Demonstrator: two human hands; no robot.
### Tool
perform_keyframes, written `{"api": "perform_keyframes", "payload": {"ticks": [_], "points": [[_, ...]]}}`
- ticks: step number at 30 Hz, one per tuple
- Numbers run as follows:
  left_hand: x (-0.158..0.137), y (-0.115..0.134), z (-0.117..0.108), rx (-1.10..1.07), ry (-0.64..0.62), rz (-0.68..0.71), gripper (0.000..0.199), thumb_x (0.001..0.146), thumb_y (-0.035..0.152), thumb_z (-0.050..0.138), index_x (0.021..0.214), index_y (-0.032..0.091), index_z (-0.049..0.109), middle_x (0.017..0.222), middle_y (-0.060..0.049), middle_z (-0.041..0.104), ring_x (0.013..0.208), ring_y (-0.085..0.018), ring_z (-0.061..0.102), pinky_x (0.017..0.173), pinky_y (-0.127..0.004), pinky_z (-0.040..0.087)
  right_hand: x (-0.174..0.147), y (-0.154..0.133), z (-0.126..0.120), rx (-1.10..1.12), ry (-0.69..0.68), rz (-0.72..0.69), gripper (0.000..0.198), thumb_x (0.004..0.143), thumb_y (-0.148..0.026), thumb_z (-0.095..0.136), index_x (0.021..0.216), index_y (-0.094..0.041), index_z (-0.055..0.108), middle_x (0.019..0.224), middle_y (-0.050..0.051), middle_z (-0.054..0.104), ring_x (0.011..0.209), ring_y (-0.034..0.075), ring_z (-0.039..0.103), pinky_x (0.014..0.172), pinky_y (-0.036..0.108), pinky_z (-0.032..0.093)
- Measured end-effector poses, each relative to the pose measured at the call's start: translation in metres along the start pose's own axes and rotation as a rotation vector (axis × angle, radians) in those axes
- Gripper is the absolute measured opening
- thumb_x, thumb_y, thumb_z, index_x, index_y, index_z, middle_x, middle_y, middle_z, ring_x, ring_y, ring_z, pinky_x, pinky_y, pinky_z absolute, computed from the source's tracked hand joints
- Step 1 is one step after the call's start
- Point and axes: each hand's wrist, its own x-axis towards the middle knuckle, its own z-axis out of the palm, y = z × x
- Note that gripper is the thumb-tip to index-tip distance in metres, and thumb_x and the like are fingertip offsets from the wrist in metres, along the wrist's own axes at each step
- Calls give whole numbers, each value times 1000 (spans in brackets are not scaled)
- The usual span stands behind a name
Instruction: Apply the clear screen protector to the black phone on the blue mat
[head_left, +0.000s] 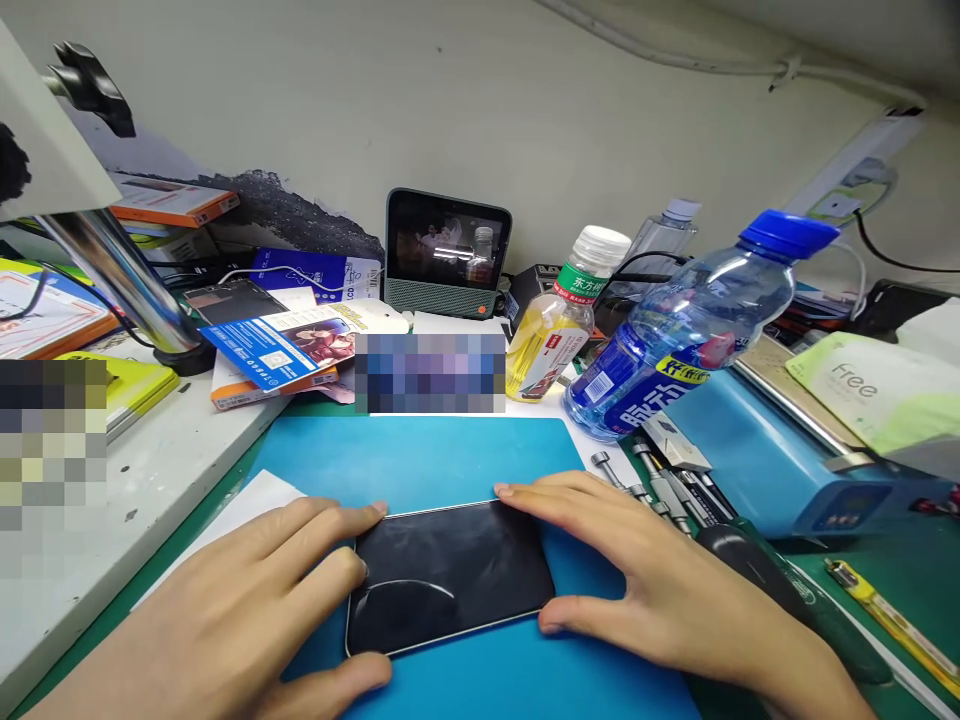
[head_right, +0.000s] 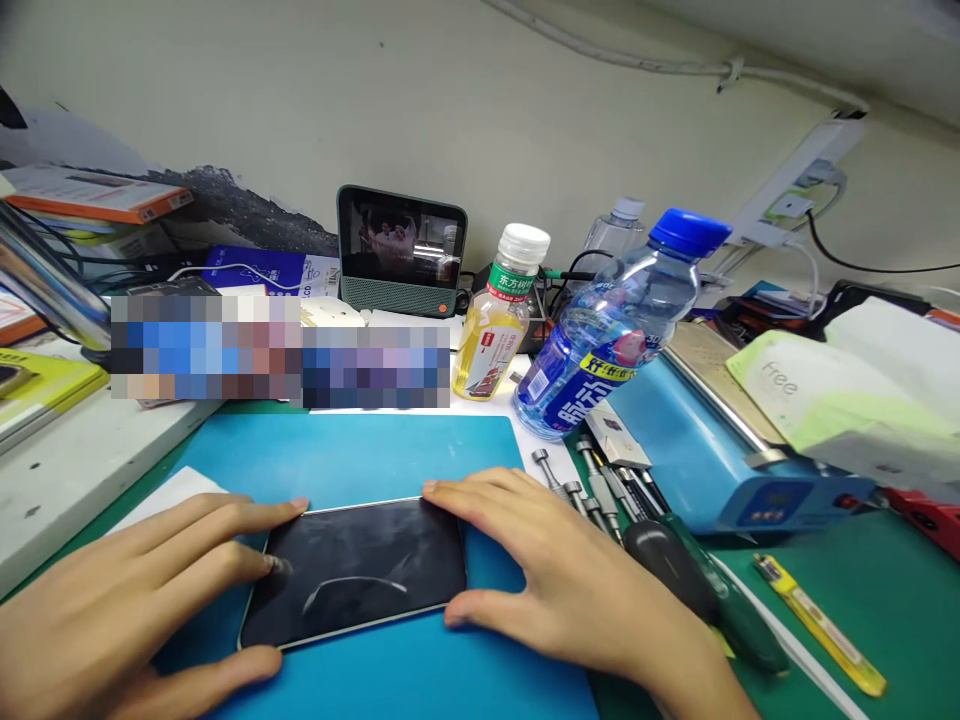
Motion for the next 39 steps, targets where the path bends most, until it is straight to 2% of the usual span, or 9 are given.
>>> {"api": "perform_keyframes", "payload": {"ticks": [7, 11, 13, 15, 17, 21, 26, 33, 39], "points": [[16, 8, -18, -104, 37, -11, 38, 92, 56, 82, 98, 27, 58, 127, -4, 75, 106, -27, 75, 82, -39, 63, 2, 3, -5, 74, -13, 92, 86, 85, -70, 83, 160, -47, 48, 161, 1, 56, 147, 33, 54, 122, 52, 48], [18, 12, -20, -176, 5, -94, 55, 83, 47, 92, 118, 26, 54, 128, -5, 74, 111, -28, 74, 87, -41, 64, 0, -2, -1, -34, 182, -15, 62, 102, -59, 68, 159, -39, 52, 160, 6, 58, 147, 34, 55, 121, 57, 48], [17, 12, -16, -215, -10, -135, 71, 82, 42, 93, 134, 27, 46, 131, -5, 71, 114, -30, 72, 90, -43, 63, 3, -18, 7, -173, 280, -150, 47, 109, -46, 59, 155, -34, 56, 156, 7, 62, 143, 31, 59, 119, 55, 51], [15, 11, -12, -235, -23, -154, 86, 81, 40, 93, 145, 29, 37, 134, -6, 69, 118, -32, 70, 94, -47, 62, 10, -43, 17, -301, 258, -288, 43, 110, -39, 57, 152, -29, 59, 155, 8, 63, 140, 29, 60, 116, 51, 53], [13, 10, -9, -229, -19, -150, 95, 81, 40, 94, 151, 29, 30, 138, -9, 67, 121, -35, 68, 98, -51, 61, 19, -69, 28, -369, 204, -361, 50, 109, -50, 59, 151, -23, 61, 159, 10, 59, 143, 31, 58, 119, 52, 51], [12, 10, -6, -208, 9, -158, 108, 82, 36, 92, 160, 28, 17, 141, -14, 65, 118, -36, 68, 97, -53, 61, 37, -94, 41, -305, 135, -362, 60, 107, -66, 54, 153, -27, 59, 170, 3, 46, 157, 25, 39, 133, 47, 32], [13, 12, -4, -231, 43, -172, 116, 83, 33, 88, 166, 31, 7, 126, -10, 69, 107, -33, 71, 87, -46, 63, 40, -89, 46, -244, 124, -354, 58, 106, -66, 57, 151, -31, 60, 169, 3, 46, 160, 22, 33, 137, 44, 19], [12, 13, -9, -245, 27, -179, 104, 88, 34, 82, 167, 31, 14, 126, -9, 69, 108, -33, 70, 90, -46, 60, 20, -73, 43, -286, 208, -289, 52, 107, -61, 58, 147, -29, 68, 169, 11, 47, 160, 33, 37, 132, 59, 31], [11, 12, -11, -280, -14, -201, 98, 93, 40, 78, 168, 34, 15, 127, -9, 67, 109, -33, 70, 91, -46, 59, -9, -44, 40, -247, 239, -151, 46, 108, -56, 59, 149, -37, 66, 173, 6, 40, 161, 35, 33, 131, 64, 30]]}}
